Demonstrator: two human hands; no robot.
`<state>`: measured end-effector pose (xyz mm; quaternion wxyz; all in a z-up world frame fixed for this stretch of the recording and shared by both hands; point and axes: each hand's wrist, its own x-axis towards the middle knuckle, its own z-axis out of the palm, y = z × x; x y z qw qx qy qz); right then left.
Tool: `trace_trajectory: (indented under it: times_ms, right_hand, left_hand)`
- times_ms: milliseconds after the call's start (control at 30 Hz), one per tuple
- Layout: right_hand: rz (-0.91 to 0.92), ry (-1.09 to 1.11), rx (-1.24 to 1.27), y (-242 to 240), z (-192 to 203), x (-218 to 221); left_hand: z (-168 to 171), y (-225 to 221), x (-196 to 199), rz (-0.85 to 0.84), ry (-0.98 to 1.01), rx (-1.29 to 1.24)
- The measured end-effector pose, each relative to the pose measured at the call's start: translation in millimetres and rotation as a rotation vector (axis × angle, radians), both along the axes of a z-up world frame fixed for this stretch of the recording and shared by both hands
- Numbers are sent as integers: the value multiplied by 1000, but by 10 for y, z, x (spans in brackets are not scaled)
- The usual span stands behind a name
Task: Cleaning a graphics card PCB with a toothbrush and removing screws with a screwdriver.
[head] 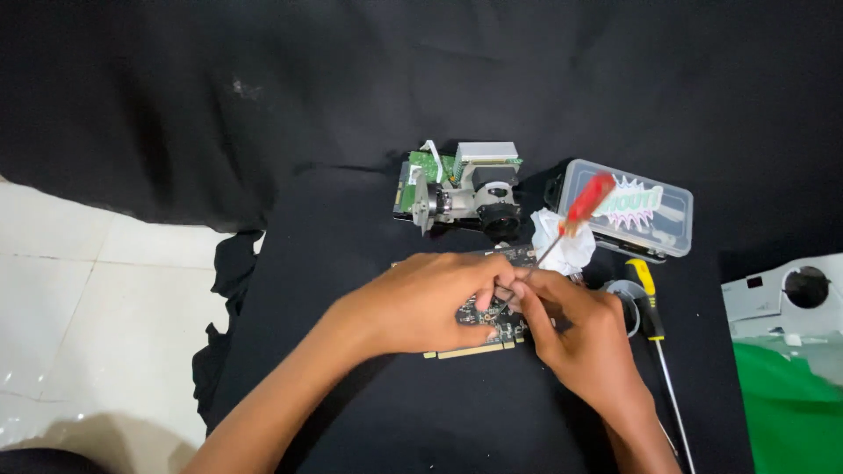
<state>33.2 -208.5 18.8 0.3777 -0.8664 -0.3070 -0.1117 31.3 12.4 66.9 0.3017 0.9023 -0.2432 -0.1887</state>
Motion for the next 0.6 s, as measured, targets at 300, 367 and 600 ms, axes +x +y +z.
trace_trajectory:
  times_ms: [300, 367, 600]
  right_hand:
    - [-75, 197, 169, 74, 174, -23]
    - [-72, 190, 192, 85, 179, -33]
    - [-67, 262, 333, 106, 178, -43]
  left_hand:
    - [-320, -72, 70, 35, -6, 93]
    - [-344, -82, 79, 14, -48, 75]
    - [-244, -104, 49, 74, -37, -82]
